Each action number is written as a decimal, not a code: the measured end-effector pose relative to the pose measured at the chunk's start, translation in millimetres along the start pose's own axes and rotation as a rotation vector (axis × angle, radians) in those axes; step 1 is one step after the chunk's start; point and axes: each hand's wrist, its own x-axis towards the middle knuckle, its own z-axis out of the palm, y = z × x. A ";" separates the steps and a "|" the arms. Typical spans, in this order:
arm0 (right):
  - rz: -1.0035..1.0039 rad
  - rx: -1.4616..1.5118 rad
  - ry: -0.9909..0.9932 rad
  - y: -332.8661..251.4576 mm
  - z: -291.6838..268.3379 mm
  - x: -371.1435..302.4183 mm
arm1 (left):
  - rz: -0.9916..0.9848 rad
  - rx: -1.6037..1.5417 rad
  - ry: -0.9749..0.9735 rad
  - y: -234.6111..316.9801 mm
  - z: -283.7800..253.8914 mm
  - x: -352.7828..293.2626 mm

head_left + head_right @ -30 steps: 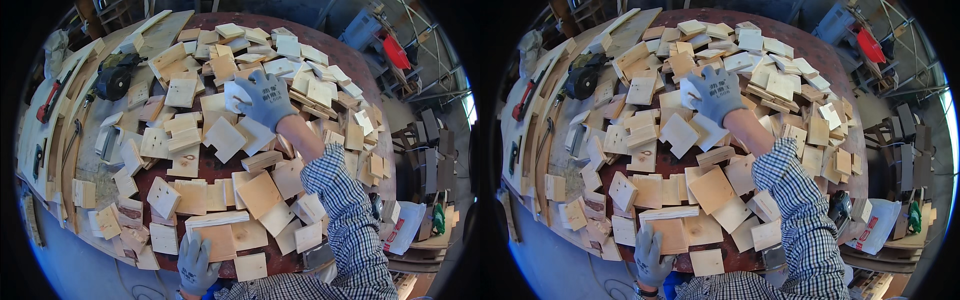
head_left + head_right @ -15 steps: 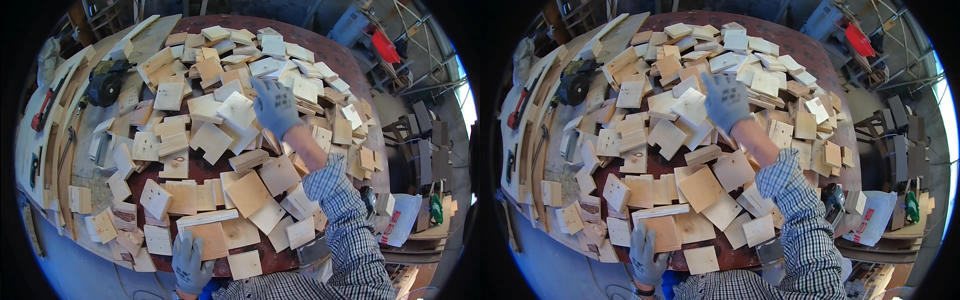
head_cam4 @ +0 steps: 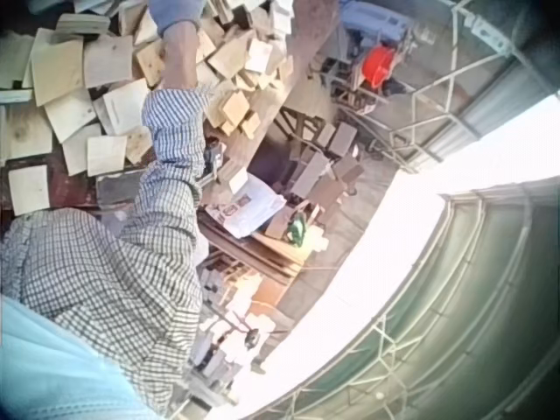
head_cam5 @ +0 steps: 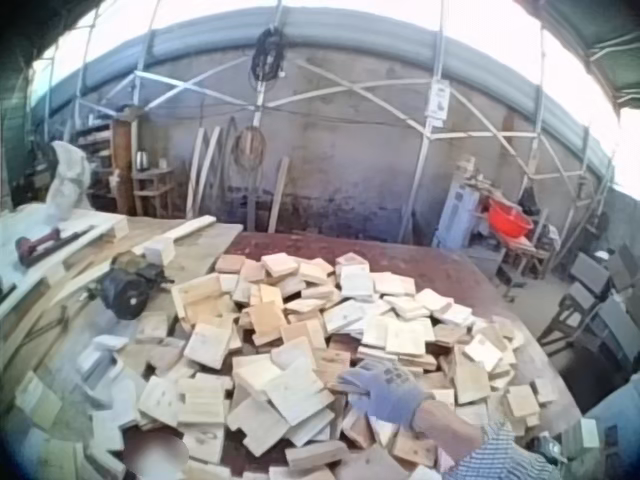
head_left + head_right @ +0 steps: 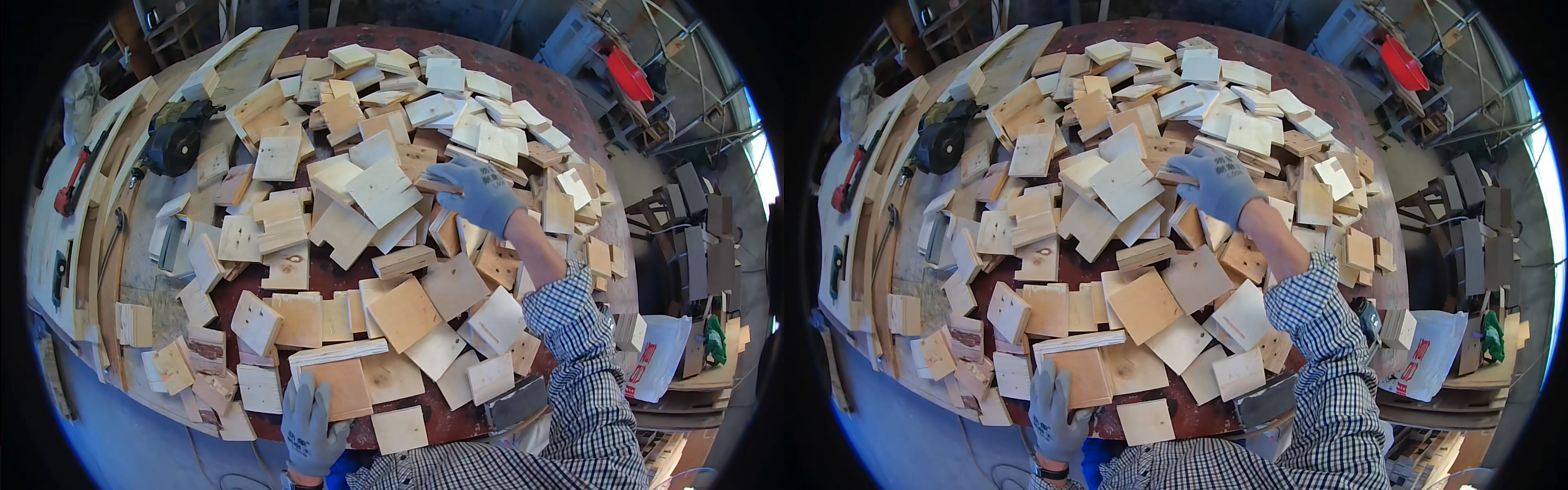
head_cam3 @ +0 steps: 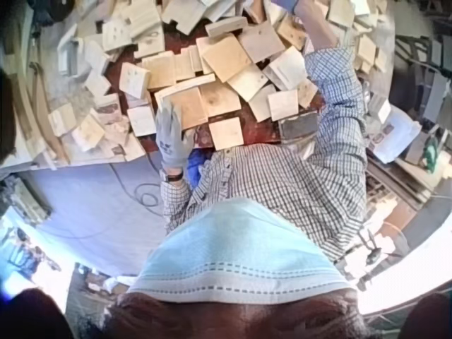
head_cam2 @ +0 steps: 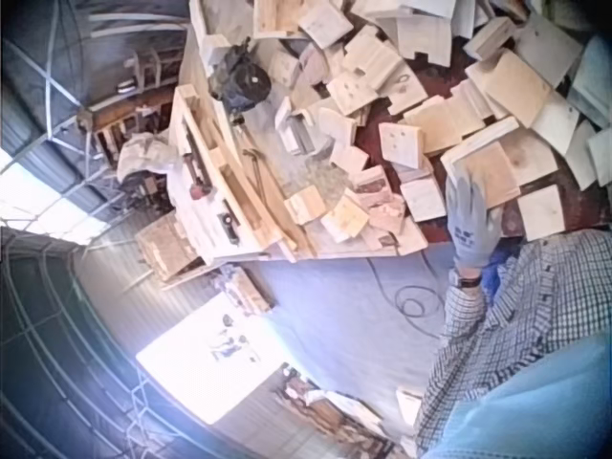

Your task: The person assembles small wooden boxes by selecting pieces from a pile, using a nail gun to fasten them, and sanding the edges with a sanding block. The person handles multiple pieces and tools throughout the process.

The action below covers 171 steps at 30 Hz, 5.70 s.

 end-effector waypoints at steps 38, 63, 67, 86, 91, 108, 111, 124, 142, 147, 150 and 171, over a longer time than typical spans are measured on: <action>0.398 0.713 -0.011 -257.7 106.0 -216.3 | 0.016 -0.090 0.053 1.0 -0.7 4.4; 0.316 0.590 0.124 -266.1 141.5 -228.1 | 0.097 0.412 -0.131 14.9 -5.9 15.5; 0.312 0.602 0.131 -265.0 140.6 -226.8 | 0.124 0.487 -0.168 14.2 -11.3 16.4; 0.357 0.799 -0.052 -264.6 130.9 -226.7 | 0.054 0.253 -0.076 0.4 2.6 6.5; 0.330 0.743 0.160 -266.7 145.1 -229.0 | 0.090 0.213 -0.104 5.2 -4.2 11.9; 0.279 0.421 0.215 -274.5 155.7 -227.0 | -0.304 -1.261 0.658 17.0 -65.1 -24.0; 0.274 0.415 0.251 -282.8 151.9 -226.8 | -0.394 -1.430 0.639 20.0 -53.6 -53.1; 0.199 0.401 0.345 -295.1 119.8 -214.2 | -0.527 -1.631 0.687 21.8 -20.2 -82.3; 0.353 0.394 0.020 -271.4 91.9 -205.2 | -0.453 -1.278 0.686 22.2 8.0 -63.1; 0.339 0.414 -0.009 -270.4 91.3 -207.1 | -0.380 -1.157 0.690 15.2 30.8 -53.9; 0.338 0.409 -0.024 -270.4 87.6 -205.9 | -0.331 -1.188 0.720 16.5 31.1 -45.7; 0.097 0.366 0.188 -179.0 9.2 -49.4 | -0.365 -0.831 0.640 24.1 35.5 -56.7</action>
